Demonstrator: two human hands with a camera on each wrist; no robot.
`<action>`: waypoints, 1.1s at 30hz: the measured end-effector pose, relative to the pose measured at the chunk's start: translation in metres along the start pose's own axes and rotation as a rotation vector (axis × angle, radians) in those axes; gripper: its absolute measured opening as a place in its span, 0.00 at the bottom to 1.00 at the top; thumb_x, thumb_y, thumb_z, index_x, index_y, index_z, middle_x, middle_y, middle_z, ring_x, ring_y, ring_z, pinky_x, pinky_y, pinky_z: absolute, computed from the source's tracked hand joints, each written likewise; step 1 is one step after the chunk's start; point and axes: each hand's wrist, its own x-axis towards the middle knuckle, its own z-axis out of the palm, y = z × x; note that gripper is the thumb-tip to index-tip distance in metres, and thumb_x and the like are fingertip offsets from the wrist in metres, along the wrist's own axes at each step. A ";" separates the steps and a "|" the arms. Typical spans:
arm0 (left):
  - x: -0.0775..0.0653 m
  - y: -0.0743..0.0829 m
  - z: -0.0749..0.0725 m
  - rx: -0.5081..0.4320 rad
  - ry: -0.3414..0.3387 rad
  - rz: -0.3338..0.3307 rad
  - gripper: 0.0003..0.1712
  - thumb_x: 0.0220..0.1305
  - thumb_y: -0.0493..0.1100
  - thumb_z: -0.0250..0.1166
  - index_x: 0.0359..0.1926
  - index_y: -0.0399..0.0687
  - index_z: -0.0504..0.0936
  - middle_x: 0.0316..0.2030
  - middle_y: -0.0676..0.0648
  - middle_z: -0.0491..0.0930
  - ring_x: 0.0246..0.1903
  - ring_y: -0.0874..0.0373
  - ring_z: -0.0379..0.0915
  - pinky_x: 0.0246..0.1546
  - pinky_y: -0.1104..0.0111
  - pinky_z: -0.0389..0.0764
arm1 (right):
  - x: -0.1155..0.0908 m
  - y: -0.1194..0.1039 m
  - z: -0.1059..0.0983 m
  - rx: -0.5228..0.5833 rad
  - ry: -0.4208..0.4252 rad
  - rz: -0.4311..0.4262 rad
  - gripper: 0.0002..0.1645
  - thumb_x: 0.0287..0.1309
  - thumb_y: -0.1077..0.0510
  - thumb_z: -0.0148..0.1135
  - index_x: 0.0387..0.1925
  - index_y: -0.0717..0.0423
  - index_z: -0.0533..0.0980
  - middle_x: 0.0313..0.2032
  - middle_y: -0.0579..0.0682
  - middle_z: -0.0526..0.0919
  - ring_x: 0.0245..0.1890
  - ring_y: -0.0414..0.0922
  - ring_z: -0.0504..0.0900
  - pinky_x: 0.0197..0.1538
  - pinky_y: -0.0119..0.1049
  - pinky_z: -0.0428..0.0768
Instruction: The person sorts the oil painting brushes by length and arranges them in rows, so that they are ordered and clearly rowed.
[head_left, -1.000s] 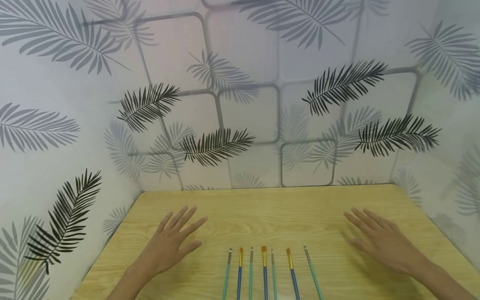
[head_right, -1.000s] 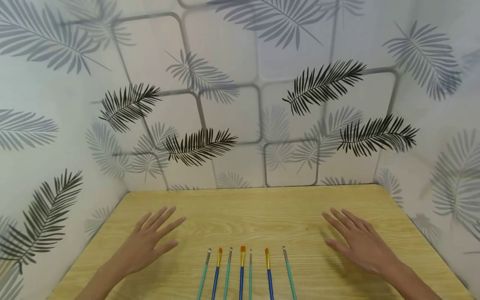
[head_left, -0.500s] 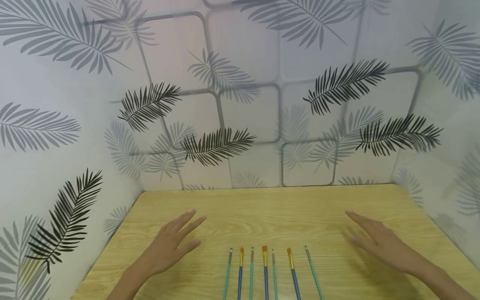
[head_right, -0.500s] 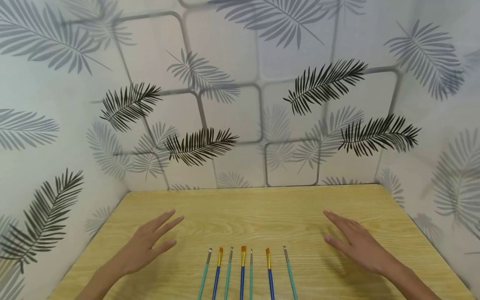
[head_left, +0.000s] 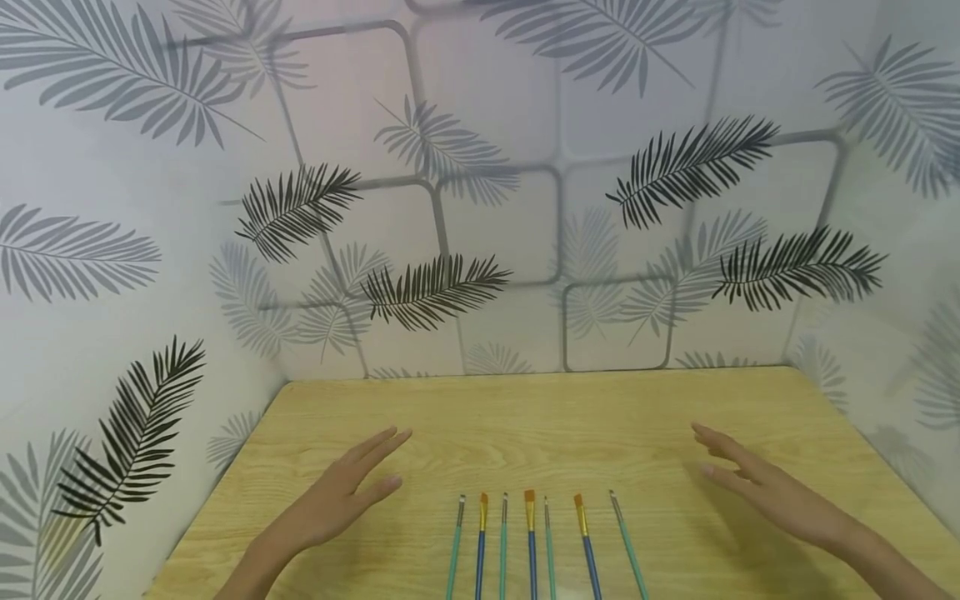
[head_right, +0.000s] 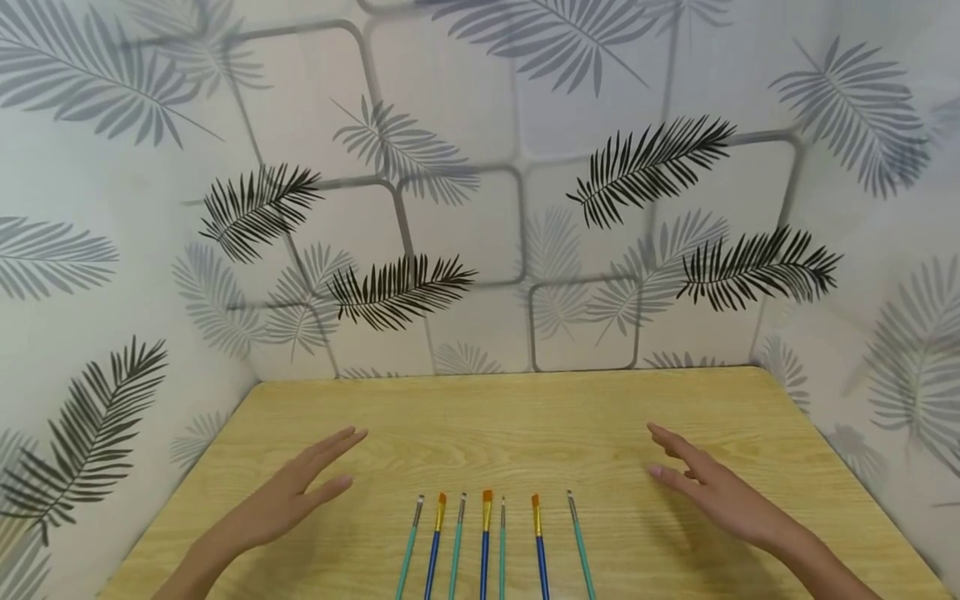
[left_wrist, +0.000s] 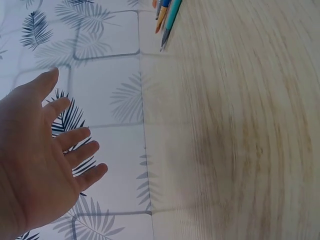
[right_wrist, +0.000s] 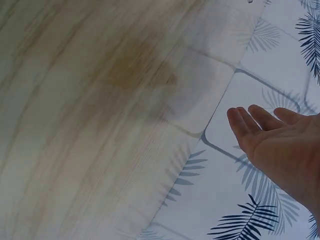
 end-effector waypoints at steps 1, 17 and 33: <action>0.000 0.000 0.000 -0.021 -0.008 -0.007 0.32 0.75 0.59 0.53 0.75 0.79 0.54 0.77 0.52 0.56 0.75 0.42 0.53 0.66 0.34 0.61 | 0.000 -0.001 0.000 0.018 -0.012 0.010 0.36 0.78 0.44 0.42 0.79 0.37 0.43 0.78 0.60 0.50 0.72 0.72 0.55 0.56 0.74 0.67; 0.002 0.011 -0.007 -0.337 -0.174 -0.154 0.30 0.77 0.59 0.49 0.75 0.79 0.53 0.77 0.55 0.55 0.74 0.43 0.57 0.68 0.38 0.61 | -0.001 -0.009 -0.005 0.205 -0.138 0.146 0.34 0.78 0.41 0.35 0.79 0.32 0.42 0.79 0.55 0.49 0.75 0.68 0.52 0.61 0.82 0.50; 0.002 0.019 -0.009 -0.479 -0.207 -0.222 0.28 0.78 0.58 0.46 0.75 0.76 0.54 0.73 0.48 0.63 0.71 0.41 0.61 0.69 0.38 0.60 | -0.003 -0.007 -0.003 0.409 -0.158 0.053 0.30 0.81 0.48 0.31 0.78 0.41 0.47 0.73 0.56 0.64 0.65 0.45 0.76 0.59 0.27 0.74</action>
